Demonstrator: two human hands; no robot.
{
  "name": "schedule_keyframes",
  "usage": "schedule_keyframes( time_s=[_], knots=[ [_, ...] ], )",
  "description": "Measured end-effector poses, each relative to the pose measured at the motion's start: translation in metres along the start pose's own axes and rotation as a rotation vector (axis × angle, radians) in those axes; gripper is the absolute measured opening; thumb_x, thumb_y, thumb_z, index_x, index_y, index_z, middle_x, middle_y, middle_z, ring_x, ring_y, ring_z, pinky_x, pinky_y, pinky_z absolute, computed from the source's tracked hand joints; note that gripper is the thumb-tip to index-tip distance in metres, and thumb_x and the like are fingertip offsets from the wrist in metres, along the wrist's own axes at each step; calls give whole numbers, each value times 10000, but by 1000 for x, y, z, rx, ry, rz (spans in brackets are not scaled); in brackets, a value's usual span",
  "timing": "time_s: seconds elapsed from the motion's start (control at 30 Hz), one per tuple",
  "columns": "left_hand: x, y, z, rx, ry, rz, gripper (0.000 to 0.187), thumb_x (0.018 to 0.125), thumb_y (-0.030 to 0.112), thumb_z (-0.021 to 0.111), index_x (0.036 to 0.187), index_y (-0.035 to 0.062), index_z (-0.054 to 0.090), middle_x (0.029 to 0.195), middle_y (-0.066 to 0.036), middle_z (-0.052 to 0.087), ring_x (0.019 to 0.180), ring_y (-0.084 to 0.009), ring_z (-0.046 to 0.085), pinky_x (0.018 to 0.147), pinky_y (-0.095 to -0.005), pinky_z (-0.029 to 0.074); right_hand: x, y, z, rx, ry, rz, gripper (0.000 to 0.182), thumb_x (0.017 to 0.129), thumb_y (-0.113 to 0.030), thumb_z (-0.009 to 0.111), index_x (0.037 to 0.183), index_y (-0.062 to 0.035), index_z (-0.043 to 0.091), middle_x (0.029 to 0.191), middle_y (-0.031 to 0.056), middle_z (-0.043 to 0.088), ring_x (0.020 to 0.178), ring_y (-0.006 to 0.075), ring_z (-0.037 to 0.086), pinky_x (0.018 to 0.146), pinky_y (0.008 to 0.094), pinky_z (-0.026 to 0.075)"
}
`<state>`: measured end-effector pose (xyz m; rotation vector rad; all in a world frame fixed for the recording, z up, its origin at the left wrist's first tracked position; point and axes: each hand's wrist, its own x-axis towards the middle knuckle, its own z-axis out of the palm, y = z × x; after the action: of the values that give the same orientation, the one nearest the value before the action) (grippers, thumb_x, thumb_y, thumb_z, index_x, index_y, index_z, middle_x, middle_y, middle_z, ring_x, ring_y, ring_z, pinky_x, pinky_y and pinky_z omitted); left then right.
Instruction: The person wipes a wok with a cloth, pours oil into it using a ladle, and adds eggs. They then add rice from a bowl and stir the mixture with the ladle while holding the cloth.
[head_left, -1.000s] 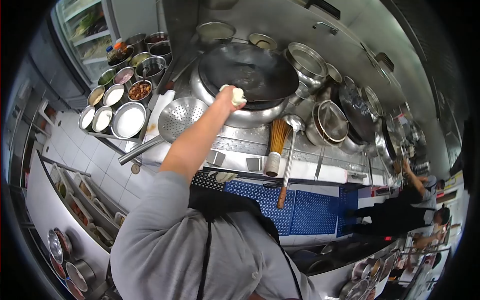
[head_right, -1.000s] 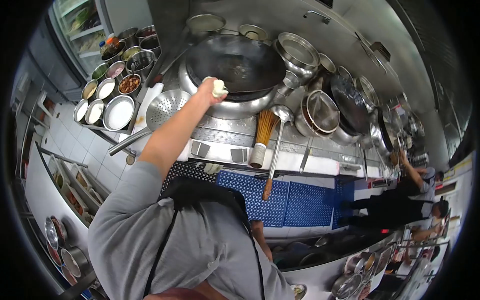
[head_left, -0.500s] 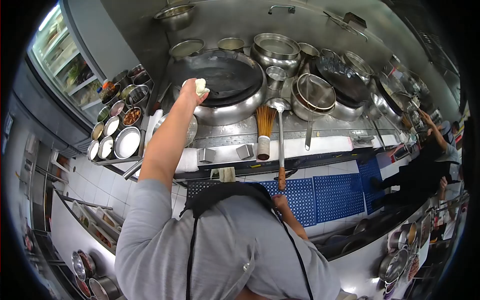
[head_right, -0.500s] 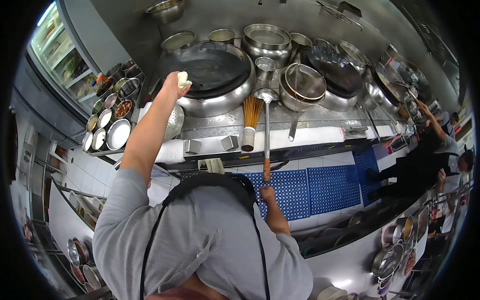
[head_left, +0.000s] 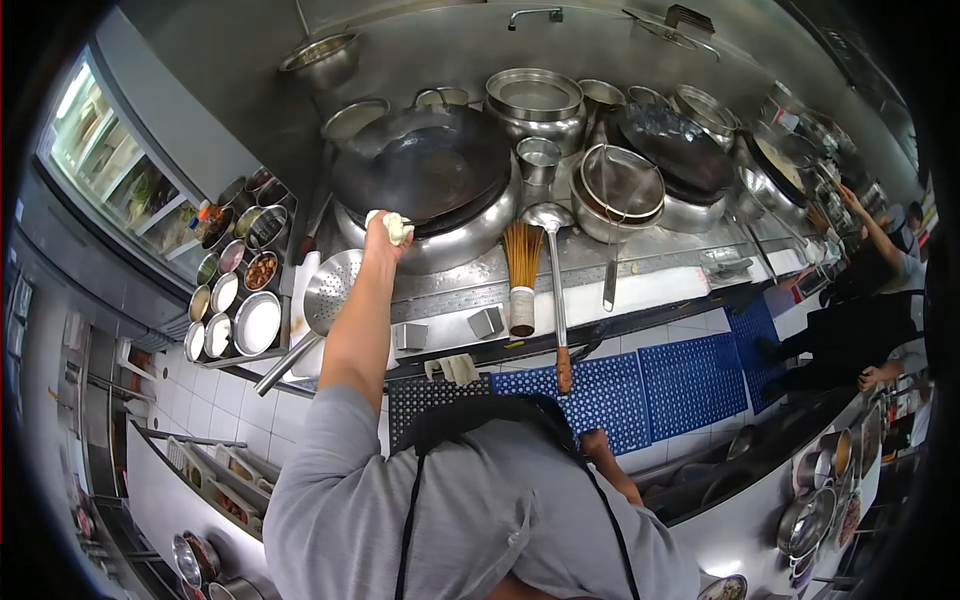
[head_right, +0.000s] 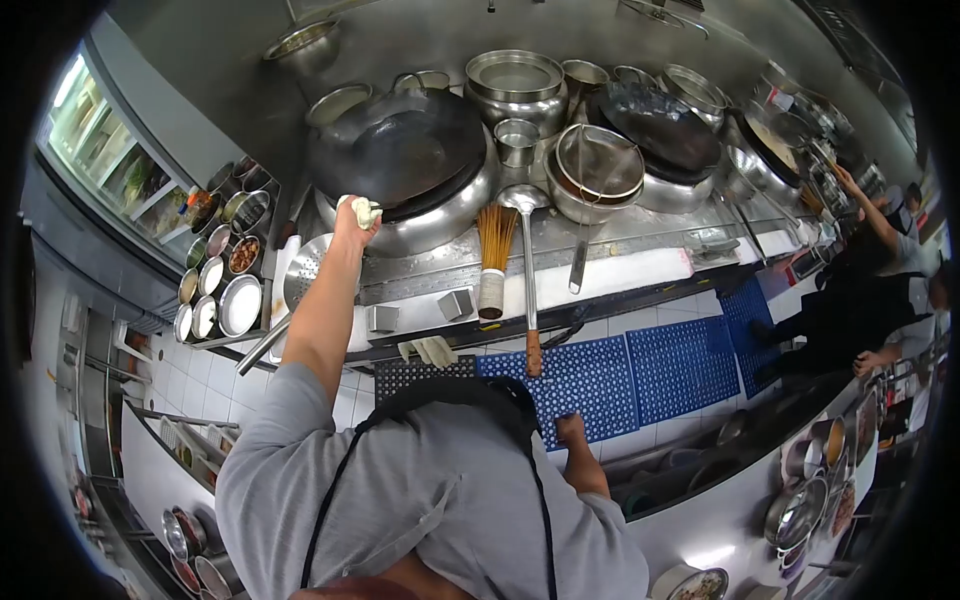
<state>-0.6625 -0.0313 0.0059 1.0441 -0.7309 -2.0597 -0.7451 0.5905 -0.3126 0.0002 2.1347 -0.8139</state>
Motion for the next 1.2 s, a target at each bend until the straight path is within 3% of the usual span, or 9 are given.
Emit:
schedule_keyframes(
  time_s=[0.33,0.4,0.5,0.63,0.7,0.87,0.9,1.0,1.2],
  knots=[
    [-30,12,35,-101,-24,-169,252,898,338,477,799,151,614,729,-31,630,618,-215,624,474,-314,536,62,51,13,-187,-13,-286,240,756,-243,609,795,-27,707,838,193,695,800,338,689,748,443,549],
    [-40,25,41,-53,1,-187,266,896,341,496,766,139,610,702,-42,622,590,-220,620,462,-313,538,38,3,12,-176,-19,-103,220,737,-246,629,785,-47,711,873,180,695,849,338,684,766,444,546],
    [-47,42,43,-27,-1,-194,265,892,343,512,764,130,605,700,-57,619,589,-228,621,460,-317,546,87,13,26,-539,-103,-464,234,714,-284,676,766,-57,704,840,168,690,844,340,680,771,444,540],
    [-65,66,43,81,-10,-182,246,898,344,512,825,127,605,731,-67,625,589,-228,619,449,-310,529,107,-3,39,-165,-94,-214,146,691,-231,700,706,-89,671,766,161,669,789,318,681,726,443,540],
    [-76,73,44,121,40,-114,239,909,329,493,828,139,612,734,-44,631,604,-209,624,457,-302,528,134,9,46,-150,-154,-421,113,704,-196,691,722,-87,670,752,163,667,759,305,679,710,430,541],
    [-78,71,40,193,92,-9,235,915,321,484,831,152,624,730,-19,632,624,-199,631,461,-303,523,52,-56,27,130,-67,-40,190,772,-178,629,868,-32,705,713,175,678,641,253,675,610,378,539],
    [-70,68,35,202,66,-20,249,918,340,481,829,157,625,729,-17,630,629,-211,631,460,-320,521,63,-42,31,103,-104,-112,83,860,-120,595,872,-42,622,616,64,530,478,179,511,381,337,407],
    [-41,47,26,167,39,-4,269,930,398,467,904,176,617,797,-14,640,692,-235,641,499,-370,523,101,26,52,66,0,-205,64,842,-104,612,816,-46,601,590,51,507,470,174,505,375,334,402],
    [-12,2,24,-39,69,26,254,871,273,589,988,48,594,902,-118,642,704,-275,650,536,-397,565,-52,2,60,270,-17,110,95,835,-162,626,825,-71,599,628,39,518,502,176,528,434,339,462]
  ],
)
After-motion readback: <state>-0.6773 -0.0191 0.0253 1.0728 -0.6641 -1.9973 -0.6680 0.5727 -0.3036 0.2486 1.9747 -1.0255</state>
